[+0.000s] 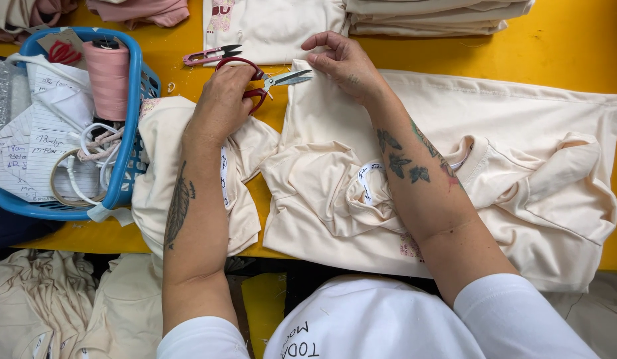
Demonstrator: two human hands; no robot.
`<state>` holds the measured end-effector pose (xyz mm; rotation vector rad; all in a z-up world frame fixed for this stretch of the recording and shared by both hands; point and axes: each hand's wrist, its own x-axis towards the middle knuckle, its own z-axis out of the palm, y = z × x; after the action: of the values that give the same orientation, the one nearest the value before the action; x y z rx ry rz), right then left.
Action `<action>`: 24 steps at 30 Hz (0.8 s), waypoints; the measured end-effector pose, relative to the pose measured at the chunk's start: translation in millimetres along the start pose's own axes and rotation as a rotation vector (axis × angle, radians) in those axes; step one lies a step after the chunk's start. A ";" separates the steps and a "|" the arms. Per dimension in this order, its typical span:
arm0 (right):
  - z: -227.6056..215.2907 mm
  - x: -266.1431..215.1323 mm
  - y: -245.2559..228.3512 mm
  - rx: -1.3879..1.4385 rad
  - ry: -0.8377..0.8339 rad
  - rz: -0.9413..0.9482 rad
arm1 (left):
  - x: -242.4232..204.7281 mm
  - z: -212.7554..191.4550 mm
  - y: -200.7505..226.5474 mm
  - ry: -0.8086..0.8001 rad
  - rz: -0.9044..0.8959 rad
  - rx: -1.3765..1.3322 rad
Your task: Trimming loose threads from finished t-shirts using scissors on a production table
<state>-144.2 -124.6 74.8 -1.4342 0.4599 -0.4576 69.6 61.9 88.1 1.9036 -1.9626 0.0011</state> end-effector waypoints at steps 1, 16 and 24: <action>0.6 -0.7 -1.9 -0.027 0.004 0.003 | 0.4 1.5 -1.4 -0.022 -0.019 0.022; -0.9 1.8 1.4 -0.042 0.012 -0.007 | 0.5 -3.2 7.3 -0.092 -0.121 0.002; -2.2 8.1 8.1 -0.015 0.006 -0.065 | -0.4 -12.4 3.2 -0.192 -0.324 0.035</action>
<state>-138.5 -130.2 66.4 -1.4655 0.4234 -0.5119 70.1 66.0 100.3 2.2982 -1.7537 -0.2485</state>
